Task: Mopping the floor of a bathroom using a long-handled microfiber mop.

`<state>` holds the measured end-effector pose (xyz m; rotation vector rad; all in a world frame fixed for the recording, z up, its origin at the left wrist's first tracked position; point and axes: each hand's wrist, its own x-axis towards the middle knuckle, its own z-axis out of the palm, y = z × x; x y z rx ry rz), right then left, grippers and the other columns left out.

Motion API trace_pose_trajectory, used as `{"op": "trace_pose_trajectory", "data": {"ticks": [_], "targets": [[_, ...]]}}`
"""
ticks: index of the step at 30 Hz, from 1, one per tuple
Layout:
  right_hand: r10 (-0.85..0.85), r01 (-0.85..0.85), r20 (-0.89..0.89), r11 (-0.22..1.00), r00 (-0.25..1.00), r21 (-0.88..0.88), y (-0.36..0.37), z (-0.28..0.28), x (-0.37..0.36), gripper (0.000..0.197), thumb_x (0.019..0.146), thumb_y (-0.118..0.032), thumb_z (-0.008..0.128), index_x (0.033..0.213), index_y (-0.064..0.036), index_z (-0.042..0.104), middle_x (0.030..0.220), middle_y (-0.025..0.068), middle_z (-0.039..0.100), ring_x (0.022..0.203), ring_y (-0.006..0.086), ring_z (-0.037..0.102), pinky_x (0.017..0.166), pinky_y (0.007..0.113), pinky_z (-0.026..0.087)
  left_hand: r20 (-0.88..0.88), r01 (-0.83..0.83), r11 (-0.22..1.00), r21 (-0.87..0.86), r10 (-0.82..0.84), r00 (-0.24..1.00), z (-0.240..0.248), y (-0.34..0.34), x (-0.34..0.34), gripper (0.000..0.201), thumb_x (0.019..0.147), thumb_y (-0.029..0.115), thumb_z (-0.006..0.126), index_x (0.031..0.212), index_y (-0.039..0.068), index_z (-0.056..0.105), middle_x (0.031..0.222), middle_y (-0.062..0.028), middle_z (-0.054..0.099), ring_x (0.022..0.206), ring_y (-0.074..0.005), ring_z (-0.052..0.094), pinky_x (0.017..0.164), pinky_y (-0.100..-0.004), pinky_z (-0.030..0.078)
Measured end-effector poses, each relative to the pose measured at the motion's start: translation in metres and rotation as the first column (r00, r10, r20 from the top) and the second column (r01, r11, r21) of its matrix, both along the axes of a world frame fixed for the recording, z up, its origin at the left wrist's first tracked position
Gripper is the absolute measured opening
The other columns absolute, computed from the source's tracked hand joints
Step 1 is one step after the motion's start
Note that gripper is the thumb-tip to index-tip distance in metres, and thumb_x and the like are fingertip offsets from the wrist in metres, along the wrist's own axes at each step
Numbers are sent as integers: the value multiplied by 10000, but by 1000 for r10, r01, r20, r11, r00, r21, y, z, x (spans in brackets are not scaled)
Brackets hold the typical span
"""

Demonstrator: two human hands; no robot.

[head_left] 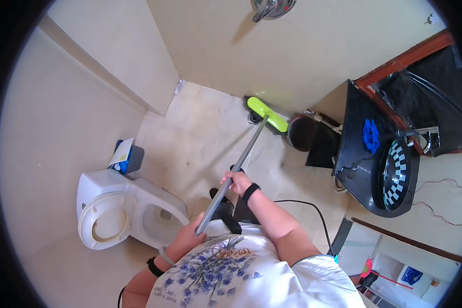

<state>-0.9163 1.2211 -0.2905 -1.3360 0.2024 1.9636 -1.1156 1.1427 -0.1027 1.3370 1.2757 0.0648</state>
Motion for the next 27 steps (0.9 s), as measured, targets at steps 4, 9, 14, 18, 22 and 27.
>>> {"op": "trace_pose_trajectory", "data": {"ticks": [4, 9, 14, 18, 22, 27], "targets": [[-25, 24, -27, 999, 999, -39, 0, -5, 21, 79, 787, -44, 420, 822, 26, 412, 651, 110, 478, 593, 232, 510, 614, 364, 475, -84, 121, 990, 73, -114, 990, -10, 16, -1, 577, 677, 170, 550, 1213, 118, 342, 759, -219, 539, 666, -312, 543, 651, -332, 424], [-117, 112, -66, 990, 991, -83, -10, -1, 18, 70, 779, -14, 415, 838, 17, 394, 698, 121, 463, 608, 229, 506, 661, 402, 476, -106, 161, 980, 118, -149, 983, 12, 34, -13, 508, 686, 153, 534, 1173, 124, 394, 772, -218, 542, 697, -330, 541, 639, -345, 426], [-162, 120, -290, 980, 943, -157, -30, -20, -11, 92, 782, -29, 418, 860, -1, 377, 731, 124, 460, 642, 244, 514, 690, 421, 474, -168, 212, 973, 87, -196, 966, 46, 37, -7, 468, 694, 134, 514, 1149, 109, 405, 768, -218, 542, 707, -349, 529, 628, -368, 421], [-106, 20, -325, 966, 940, -257, -39, -18, -31, 106, 774, -57, 481, 822, 0, 406, 702, 106, 489, 674, 256, 545, 683, 405, 477, -258, 335, 942, 31, -317, 913, 52, 29, -13, 474, 695, 132, 504, 1151, 103, 379, 753, -221, 531, 696, -371, 507, 612, -409, 403], [-51, -26, -275, 963, 960, -268, -33, -16, -35, 114, 780, -56, 474, 845, 2, 400, 727, 105, 485, 681, 254, 545, 694, 404, 477, -291, 287, 957, 26, -268, 918, 48, 25, -22, 437, 713, 118, 505, 1134, 84, 396, 813, -183, 545, 639, -299, 538, 564, -366, 421], [-130, 63, -306, 973, 943, -220, -12, -12, -25, 174, 800, -112, 472, 906, -2, 387, 805, 139, 494, 780, 287, 551, 686, 421, 481, -58, -269, 954, -133, 263, 963, 62, 43, -13, 344, 705, 33, 531, 1041, 35, 463, 962, -96, 514, 605, -118, 516, 529, -243, 420]]}}
